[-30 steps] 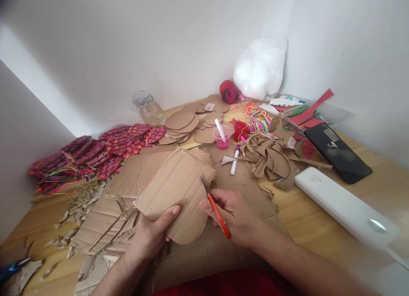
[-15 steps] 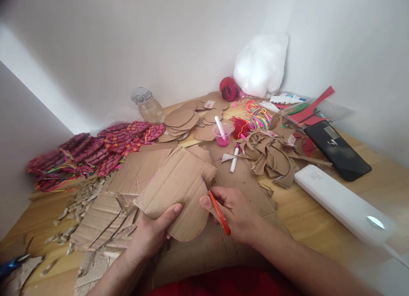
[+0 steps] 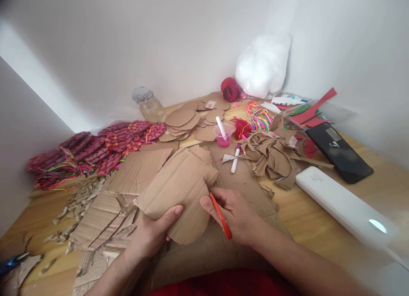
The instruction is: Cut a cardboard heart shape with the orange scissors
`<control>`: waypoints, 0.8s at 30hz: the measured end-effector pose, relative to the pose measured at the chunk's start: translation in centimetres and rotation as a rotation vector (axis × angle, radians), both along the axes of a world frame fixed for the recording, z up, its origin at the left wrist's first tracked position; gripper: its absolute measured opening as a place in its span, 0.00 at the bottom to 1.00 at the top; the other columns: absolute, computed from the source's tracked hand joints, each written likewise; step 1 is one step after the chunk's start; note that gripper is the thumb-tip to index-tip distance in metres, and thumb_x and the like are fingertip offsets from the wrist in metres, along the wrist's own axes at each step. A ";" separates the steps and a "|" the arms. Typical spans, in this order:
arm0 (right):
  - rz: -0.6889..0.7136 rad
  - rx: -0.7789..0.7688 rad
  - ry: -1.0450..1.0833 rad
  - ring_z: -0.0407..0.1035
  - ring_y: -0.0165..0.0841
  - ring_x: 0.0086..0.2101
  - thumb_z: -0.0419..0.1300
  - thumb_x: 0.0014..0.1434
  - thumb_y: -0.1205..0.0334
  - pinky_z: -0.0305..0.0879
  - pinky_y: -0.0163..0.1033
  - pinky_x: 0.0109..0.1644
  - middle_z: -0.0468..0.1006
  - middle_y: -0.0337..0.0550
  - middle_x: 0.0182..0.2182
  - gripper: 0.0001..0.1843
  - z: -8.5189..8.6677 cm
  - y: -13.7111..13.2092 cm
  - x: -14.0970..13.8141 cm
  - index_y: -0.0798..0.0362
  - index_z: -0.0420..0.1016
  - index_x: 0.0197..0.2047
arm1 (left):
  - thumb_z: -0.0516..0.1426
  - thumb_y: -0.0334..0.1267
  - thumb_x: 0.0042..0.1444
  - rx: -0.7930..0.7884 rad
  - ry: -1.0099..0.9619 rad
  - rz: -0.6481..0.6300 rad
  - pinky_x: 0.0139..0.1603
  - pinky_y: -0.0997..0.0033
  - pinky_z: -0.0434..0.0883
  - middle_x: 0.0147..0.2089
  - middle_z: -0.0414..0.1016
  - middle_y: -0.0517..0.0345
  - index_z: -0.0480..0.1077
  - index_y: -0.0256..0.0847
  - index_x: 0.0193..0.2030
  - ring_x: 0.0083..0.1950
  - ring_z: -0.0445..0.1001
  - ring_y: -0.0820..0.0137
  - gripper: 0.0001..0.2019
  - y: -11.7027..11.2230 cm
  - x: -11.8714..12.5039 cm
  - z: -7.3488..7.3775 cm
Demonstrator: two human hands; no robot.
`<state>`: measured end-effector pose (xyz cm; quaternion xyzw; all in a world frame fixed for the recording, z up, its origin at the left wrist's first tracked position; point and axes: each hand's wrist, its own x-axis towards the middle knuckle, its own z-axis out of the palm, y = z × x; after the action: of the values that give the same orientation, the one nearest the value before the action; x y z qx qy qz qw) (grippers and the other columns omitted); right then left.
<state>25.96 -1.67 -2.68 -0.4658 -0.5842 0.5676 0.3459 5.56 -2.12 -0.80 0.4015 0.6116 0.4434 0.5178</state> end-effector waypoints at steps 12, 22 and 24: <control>-0.054 -0.094 0.029 0.62 0.30 0.19 0.58 0.59 0.30 0.55 0.34 0.22 0.68 0.36 0.17 0.30 -0.4 -0.1 -0.2 0.50 0.66 0.26 | 0.72 0.53 0.40 -0.003 0.015 0.014 0.12 0.78 0.56 0.22 0.71 0.58 0.75 0.35 0.34 0.16 0.59 0.77 0.23 -0.1 0.1 -0.3; -0.098 -0.150 0.039 0.61 0.29 0.17 0.66 0.54 0.34 0.55 0.33 0.20 0.61 0.31 0.17 0.29 -0.7 -0.1 0.0 0.50 0.63 0.24 | 0.71 0.54 0.42 0.002 0.017 -0.006 0.12 0.78 0.58 0.25 0.74 0.56 0.77 0.34 0.37 0.17 0.60 0.77 0.25 -0.1 -0.1 -0.9; -0.082 -0.144 0.074 0.61 0.28 0.17 0.65 0.54 0.33 0.55 0.33 0.20 0.62 0.31 0.17 0.29 -0.7 0.0 -0.1 0.50 0.63 0.24 | 0.71 0.53 0.42 0.021 -0.027 0.009 0.12 0.79 0.58 0.29 0.76 0.55 0.76 0.34 0.45 0.19 0.63 0.76 0.29 0.0 0.0 -0.9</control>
<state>25.84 -1.71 -3.35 -0.4916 -0.5091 0.6103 0.3560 5.56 -2.12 -1.69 0.3983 0.6014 0.4575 0.5199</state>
